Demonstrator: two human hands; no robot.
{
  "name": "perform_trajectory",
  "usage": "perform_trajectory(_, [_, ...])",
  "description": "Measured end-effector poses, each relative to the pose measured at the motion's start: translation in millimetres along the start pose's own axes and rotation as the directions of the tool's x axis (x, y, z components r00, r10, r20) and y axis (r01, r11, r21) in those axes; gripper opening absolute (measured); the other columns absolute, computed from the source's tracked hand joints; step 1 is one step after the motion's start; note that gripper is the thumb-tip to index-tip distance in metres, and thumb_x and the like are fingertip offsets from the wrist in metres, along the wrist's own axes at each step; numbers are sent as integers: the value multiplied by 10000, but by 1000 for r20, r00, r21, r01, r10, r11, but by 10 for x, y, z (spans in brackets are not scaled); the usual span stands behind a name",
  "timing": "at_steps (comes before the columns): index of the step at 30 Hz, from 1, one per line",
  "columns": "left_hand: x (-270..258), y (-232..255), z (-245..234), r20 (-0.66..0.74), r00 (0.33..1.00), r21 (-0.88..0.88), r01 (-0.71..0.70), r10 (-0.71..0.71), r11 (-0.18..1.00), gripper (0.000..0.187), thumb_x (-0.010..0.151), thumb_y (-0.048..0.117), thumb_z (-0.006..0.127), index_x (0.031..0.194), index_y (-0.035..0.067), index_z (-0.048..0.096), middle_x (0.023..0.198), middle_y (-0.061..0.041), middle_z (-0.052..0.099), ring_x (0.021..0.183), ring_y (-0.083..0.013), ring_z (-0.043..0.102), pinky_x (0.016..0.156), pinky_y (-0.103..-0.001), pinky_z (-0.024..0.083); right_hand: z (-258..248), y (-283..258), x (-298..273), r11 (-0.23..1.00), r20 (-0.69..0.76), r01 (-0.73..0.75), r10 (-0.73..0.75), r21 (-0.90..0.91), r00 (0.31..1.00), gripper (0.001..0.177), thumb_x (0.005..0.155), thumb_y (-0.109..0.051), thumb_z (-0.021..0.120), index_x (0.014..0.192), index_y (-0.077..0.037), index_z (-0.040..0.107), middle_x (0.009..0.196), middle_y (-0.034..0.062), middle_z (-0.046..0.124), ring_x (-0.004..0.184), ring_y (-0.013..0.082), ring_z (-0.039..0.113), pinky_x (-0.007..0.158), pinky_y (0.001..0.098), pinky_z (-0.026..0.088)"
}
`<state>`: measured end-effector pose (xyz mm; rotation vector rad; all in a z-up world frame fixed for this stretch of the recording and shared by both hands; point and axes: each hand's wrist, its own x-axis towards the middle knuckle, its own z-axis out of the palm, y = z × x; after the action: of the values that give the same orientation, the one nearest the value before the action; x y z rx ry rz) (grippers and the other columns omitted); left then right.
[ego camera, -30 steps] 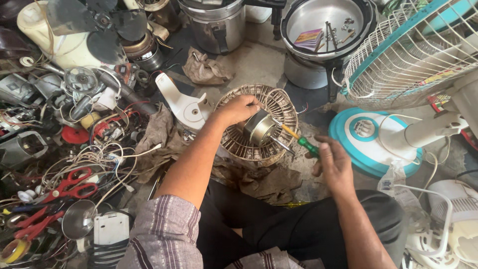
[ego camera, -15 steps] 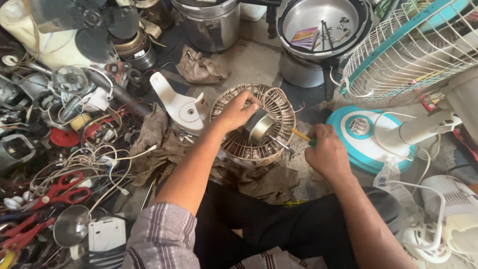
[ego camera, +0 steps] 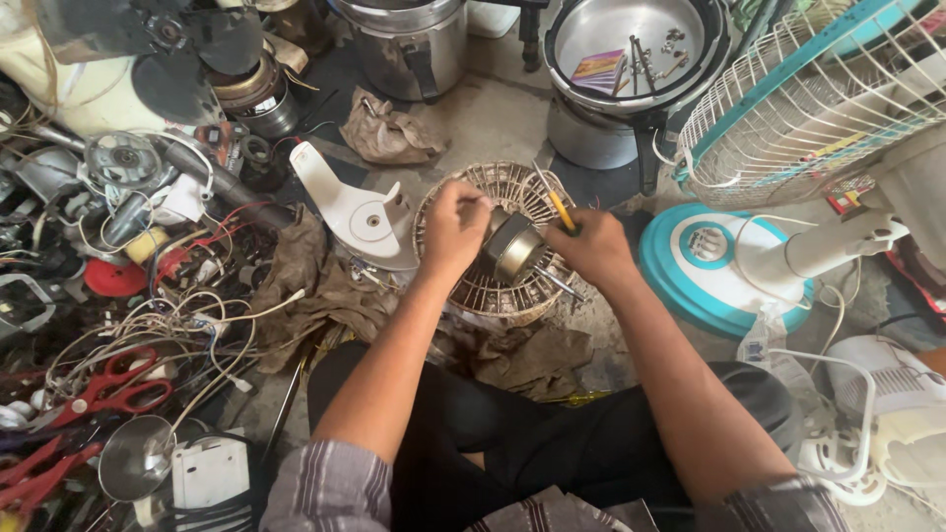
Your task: The person sits on the floor in a cluttered workshop and disassembles a small white electric fan. Using a screwdriver, they remove screws from the motor housing, separate the casing, and extract the internal motor assembly from the fan cage.
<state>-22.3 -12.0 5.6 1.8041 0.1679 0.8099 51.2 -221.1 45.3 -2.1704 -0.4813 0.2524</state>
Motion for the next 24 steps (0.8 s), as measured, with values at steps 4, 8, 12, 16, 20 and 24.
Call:
perform_trajectory(4, [-301,320,-118,-63,995,-37,76,-79,996,108,922,70,707,1025,37,697,932,-15,708,816,-108,623,733,-264,517,-225,-19,-385,988,-67,-5,15,156,998,280,850,-272,798,959,-16,764,675,21,650,555,78,572,524,273,456])
perform_trajectory(8, [-644,716,23,91,965,-212,260,-245,942,188,1012,110,648,1158,46,748,862,5,635,768,-95,535,689,-271,442,-336,-300,-728,913,-31,-97,119,397,992,204,847,-188,812,936,-12,755,657,-20,601,529,66,484,481,248,379])
perform_trajectory(12, [-812,1004,84,167,962,-273,256,-216,927,253,1055,154,557,1216,42,718,894,23,678,852,-55,606,802,-234,515,-340,-536,-936,926,-58,3,21,378,998,194,843,-178,815,939,-17,764,696,-37,637,590,37,508,524,223,404])
perform_trajectory(16, [-903,1076,136,241,930,-549,367,-279,750,275,1079,207,552,1228,31,699,987,6,686,899,-76,605,850,-258,516,-294,-637,-1090,938,-77,50,-25,342,997,185,859,-177,801,940,-15,762,734,-17,676,627,39,547,562,223,453])
perform_trajectory(20, [-1005,1069,191,344,861,-784,483,-375,389,289,1058,254,572,1239,47,663,1051,13,686,909,-99,618,847,-296,529,-270,-669,-1187,893,-68,169,-155,416,986,169,868,-160,768,938,-7,757,815,14,759,722,51,665,663,228,536])
perform_trajectory(24, [-1116,1020,247,417,813,-823,527,-406,210,308,1079,266,576,1320,90,654,977,17,652,902,-96,612,833,-294,511,-242,-738,-1274,932,-152,213,-175,292,973,186,859,-161,790,955,-4,764,820,50,766,735,72,653,675,255,542])
